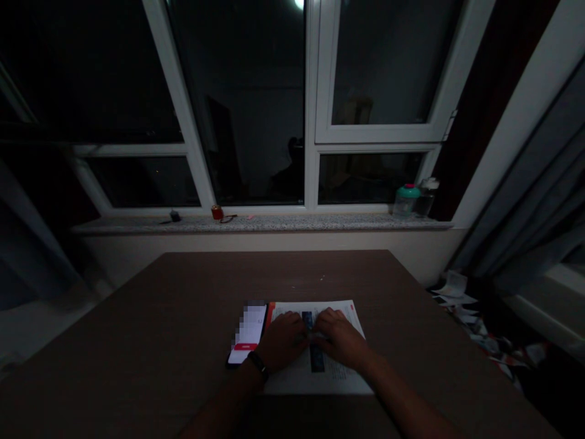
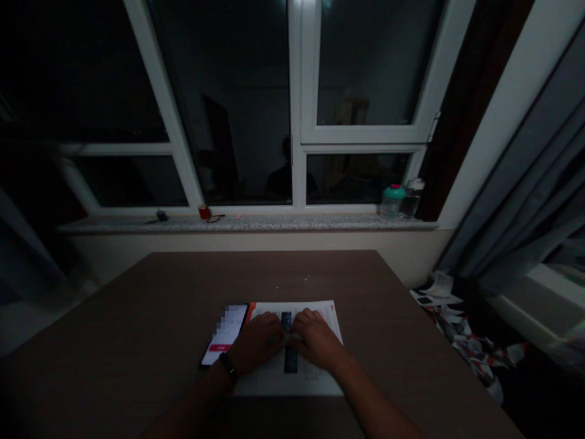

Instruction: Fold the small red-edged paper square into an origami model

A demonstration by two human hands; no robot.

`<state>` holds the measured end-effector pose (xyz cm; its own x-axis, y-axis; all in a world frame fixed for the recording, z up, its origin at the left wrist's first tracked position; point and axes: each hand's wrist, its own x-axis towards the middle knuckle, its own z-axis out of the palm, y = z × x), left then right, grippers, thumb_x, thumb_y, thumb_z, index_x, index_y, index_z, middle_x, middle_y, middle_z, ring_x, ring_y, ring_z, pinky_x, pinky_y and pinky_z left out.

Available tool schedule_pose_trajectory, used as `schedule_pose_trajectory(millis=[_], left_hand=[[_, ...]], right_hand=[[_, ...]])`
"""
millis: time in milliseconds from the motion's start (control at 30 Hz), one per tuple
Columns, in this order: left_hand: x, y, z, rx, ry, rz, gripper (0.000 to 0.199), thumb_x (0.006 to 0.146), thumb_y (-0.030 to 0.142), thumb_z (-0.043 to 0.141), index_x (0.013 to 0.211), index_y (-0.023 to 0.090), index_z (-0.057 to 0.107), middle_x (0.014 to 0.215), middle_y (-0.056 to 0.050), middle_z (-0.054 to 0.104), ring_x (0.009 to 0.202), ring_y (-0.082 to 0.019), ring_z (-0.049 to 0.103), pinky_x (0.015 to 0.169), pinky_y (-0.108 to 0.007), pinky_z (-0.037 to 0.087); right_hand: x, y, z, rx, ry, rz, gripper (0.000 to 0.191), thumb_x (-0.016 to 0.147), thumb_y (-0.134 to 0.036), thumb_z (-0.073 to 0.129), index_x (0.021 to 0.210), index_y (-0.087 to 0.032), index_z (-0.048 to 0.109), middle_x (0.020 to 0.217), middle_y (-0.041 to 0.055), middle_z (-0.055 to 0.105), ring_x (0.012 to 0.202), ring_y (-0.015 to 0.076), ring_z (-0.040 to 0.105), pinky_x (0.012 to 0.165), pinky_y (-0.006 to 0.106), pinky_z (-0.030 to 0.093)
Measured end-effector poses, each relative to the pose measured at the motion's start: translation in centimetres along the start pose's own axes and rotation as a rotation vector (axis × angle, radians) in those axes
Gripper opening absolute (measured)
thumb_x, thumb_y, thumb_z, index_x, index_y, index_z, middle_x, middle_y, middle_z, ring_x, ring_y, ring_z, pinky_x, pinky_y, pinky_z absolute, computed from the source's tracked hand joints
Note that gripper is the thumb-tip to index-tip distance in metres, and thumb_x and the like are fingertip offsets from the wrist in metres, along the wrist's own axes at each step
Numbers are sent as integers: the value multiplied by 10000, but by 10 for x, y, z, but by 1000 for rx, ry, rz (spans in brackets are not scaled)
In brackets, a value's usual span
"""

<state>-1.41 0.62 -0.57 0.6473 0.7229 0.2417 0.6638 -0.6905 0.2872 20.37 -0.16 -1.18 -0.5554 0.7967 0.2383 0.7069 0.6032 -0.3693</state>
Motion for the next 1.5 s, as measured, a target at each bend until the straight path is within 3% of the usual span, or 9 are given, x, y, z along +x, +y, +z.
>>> schedule_pose_trajectory(millis=[233, 500, 700, 867, 1033, 1167, 1500], left_hand=[[3, -2, 7, -11, 45, -41, 68, 958, 217, 535, 916, 201, 586, 969, -29, 600, 946, -208, 539, 835, -332, 401], [2, 2, 7, -10, 33, -32, 50, 911, 222, 607, 957, 222, 627, 996, -25, 596, 968, -216, 538, 830, -334, 394], [4, -1, 11, -7, 35, -48, 80, 947, 223, 557, 913, 200, 626, 975, -36, 604, 951, -215, 544, 803, -325, 404], [8, -3, 15, -70, 72, -108, 73, 956, 219, 557, 1009, 203, 604, 996, -31, 618, 947, -209, 554, 825, -327, 416], [10, -3, 17, -82, 71, -140, 88, 951, 218, 564, 1022, 208, 616, 1012, -32, 603, 974, -213, 550, 844, -330, 425], [9, -4, 17, -66, 69, -147, 98, 946, 219, 574, 1024, 207, 631, 1029, -40, 582, 1006, -222, 531, 855, -336, 420], [6, -9, 21, -84, 86, -94, 87, 919, 252, 598, 986, 206, 567, 1028, -31, 564, 979, -218, 518, 851, -341, 400]], right_hand=[[4, -5, -2, -2, 44, 24, 107, 950, -227, 527, 912, -199, 624, 949, 24, 599, 986, 197, 501, 860, 335, 330], [4, -6, 1, 12, 12, 54, 98, 858, -264, 668, 945, -222, 649, 1008, 30, 589, 1044, 220, 487, 888, 348, 323], [8, -8, 7, -8, 36, 98, 40, 876, -225, 626, 887, -197, 652, 956, 39, 598, 1005, 216, 511, 876, 341, 326], [10, -4, 13, 49, 61, 126, 87, 907, -248, 592, 856, -192, 633, 937, 38, 604, 970, 206, 535, 861, 322, 352], [10, 2, 18, 135, 149, 189, 131, 890, -292, 641, 990, -206, 633, 1033, 54, 610, 1022, 215, 548, 907, 324, 369], [12, 2, 18, 92, 145, 233, 102, 890, -300, 643, 951, -222, 666, 1009, 57, 618, 1037, 237, 537, 920, 349, 363], [10, -2, 12, 145, 127, 183, 60, 869, -238, 658, 907, -200, 631, 972, 36, 628, 985, 206, 553, 875, 310, 374]])
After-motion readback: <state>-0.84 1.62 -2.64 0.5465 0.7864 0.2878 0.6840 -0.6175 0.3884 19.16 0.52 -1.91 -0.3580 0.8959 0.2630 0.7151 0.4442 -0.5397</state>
